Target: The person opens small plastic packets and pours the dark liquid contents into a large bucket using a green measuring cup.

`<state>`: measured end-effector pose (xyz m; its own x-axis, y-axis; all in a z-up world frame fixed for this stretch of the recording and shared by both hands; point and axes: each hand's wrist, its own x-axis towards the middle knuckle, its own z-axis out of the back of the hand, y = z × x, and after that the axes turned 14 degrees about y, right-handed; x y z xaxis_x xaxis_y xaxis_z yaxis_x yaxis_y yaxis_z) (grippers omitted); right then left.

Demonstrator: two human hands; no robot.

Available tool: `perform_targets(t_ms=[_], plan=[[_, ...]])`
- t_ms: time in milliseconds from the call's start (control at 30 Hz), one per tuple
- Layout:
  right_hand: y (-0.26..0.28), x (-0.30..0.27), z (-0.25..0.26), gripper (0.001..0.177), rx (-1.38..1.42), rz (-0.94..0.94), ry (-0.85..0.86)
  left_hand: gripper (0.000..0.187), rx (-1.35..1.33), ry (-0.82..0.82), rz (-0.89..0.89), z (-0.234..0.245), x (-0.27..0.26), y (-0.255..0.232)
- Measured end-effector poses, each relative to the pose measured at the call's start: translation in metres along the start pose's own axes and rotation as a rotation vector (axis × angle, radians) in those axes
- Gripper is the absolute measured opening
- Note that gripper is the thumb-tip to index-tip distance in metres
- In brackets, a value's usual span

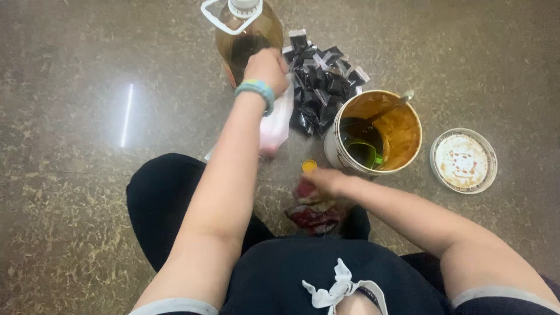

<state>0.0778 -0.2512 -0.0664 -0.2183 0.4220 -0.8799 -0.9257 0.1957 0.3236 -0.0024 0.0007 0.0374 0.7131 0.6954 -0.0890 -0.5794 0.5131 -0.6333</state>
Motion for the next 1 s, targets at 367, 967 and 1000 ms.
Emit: perform_targets(t_ms=[367,967,1000], plan=[[-0.037,-0.09,0.126,0.039,1.326,1.141,-0.576,0.036,-0.936,0.171,-0.181,0.017,-0.005,-0.009],[0.015,-0.119,0.121,0.038,-0.033,0.371,-1.515,0.021,-0.643,-0.005,-0.135,-0.037,-0.018,-0.057],[0.011,-0.117,0.121,0.041,-0.064,0.406,-1.521,0.021,-0.489,-0.057,-0.144,-0.035,-0.02,-0.059]])
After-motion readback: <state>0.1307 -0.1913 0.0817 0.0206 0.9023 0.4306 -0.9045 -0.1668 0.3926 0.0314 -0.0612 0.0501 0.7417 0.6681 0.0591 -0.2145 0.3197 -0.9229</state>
